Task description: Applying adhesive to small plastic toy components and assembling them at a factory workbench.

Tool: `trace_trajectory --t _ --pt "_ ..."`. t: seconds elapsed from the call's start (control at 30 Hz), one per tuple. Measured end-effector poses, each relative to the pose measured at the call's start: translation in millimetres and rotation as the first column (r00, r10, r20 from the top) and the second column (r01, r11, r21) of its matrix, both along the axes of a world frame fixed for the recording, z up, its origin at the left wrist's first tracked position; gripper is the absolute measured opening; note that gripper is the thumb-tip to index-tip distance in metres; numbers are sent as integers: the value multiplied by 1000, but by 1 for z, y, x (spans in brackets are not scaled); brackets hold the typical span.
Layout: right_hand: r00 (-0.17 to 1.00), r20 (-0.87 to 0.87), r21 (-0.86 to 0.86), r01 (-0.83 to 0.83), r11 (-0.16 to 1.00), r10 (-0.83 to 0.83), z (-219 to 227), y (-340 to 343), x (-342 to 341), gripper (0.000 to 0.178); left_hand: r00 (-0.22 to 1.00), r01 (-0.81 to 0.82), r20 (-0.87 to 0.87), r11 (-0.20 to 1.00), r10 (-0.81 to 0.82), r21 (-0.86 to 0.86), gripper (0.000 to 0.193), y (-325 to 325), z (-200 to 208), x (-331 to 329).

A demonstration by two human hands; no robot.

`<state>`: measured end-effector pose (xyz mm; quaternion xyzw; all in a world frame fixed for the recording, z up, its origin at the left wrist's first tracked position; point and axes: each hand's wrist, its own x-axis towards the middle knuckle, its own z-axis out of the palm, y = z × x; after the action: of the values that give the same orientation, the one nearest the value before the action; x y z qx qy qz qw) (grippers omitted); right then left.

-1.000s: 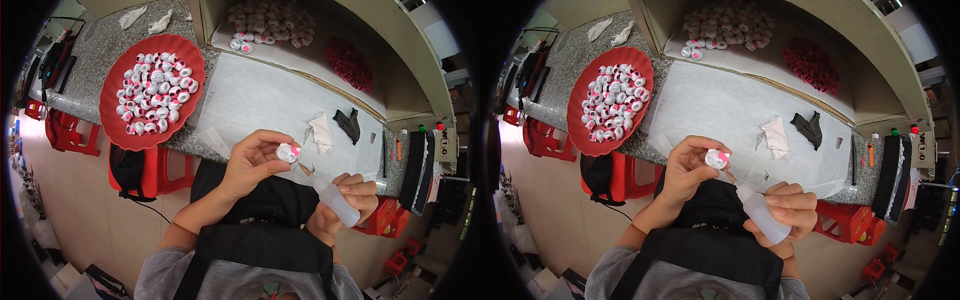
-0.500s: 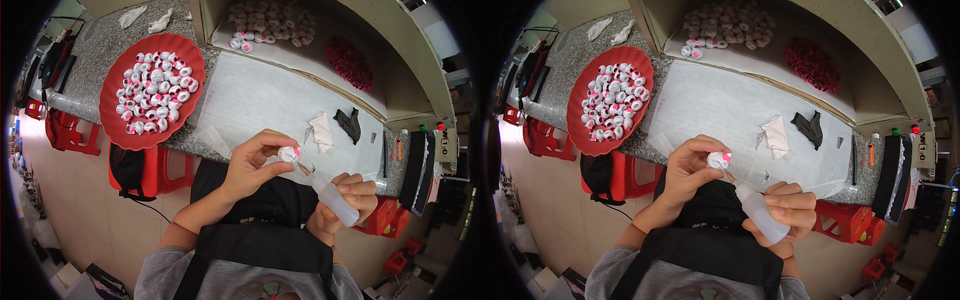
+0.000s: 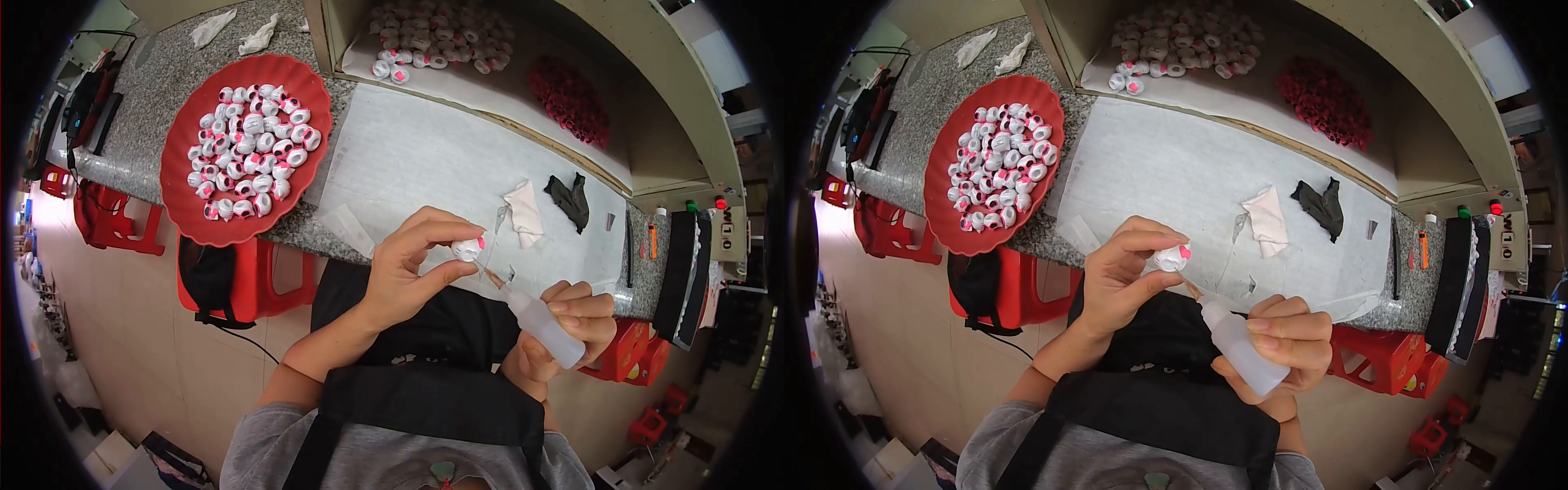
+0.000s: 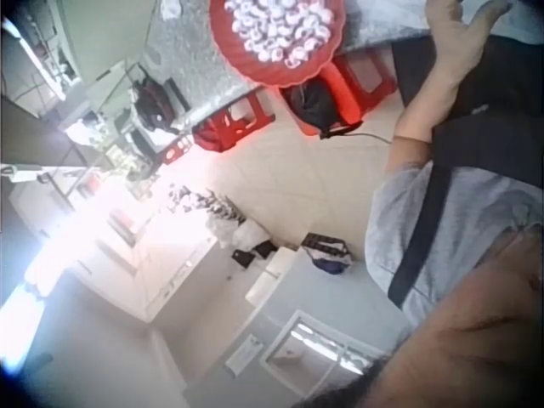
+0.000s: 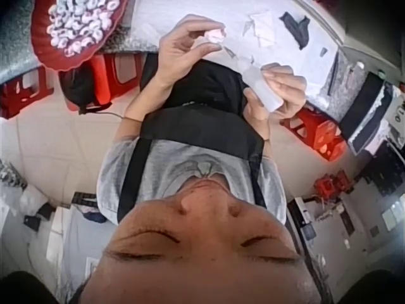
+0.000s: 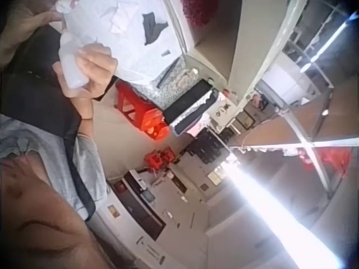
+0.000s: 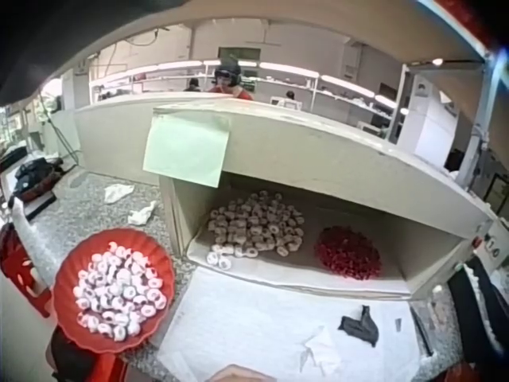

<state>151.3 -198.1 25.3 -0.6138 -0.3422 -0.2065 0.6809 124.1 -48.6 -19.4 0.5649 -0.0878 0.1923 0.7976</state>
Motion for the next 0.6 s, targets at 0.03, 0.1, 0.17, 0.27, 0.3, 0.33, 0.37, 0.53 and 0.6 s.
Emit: trace_trajectory --t 0.03,0.1,0.17,0.27,0.3,0.33,0.37,0.53,0.6 --pt "1000 9 -19 -26 999 27 2 0 1 38 1000 3 2 1000 -3 -1 33 0 0 0" --pt "999 24 -21 -37 999 38 1 0 4 36 1000 8 4 999 -8 -39 33 -2 0 2" --pt "998 47 -30 -39 999 41 1 -3 10 35 1000 -9 -11 999 9 -53 34 1 2 2" --pt "999 -54 -17 9 1000 -10 -1 -11 26 30 993 -104 -53 993 101 -49 33 11 -1 1" --pt "991 -133 -59 2 998 -10 -2 -14 38 28 991 -126 -59 989 121 -78 33 14 1 2" --pt "977 -213 -98 -8 995 -13 -4 -17 50 26 988 -149 -67 983 142 -106 33 16 1 2" --pt "945 -324 -161 -19 987 -35 -5 -20 63 27 990 -138 -56 984 133 -111 33 18 0 3" --pt "846 -525 -353 -117 928 -93 -23 -28 154 29 988 -150 -67 972 140 -180 32 21 1 3" --pt "849 -512 -404 -103 909 -132 -33 -23 191 27 987 -149 -79 974 137 -172 32 19 3 4"
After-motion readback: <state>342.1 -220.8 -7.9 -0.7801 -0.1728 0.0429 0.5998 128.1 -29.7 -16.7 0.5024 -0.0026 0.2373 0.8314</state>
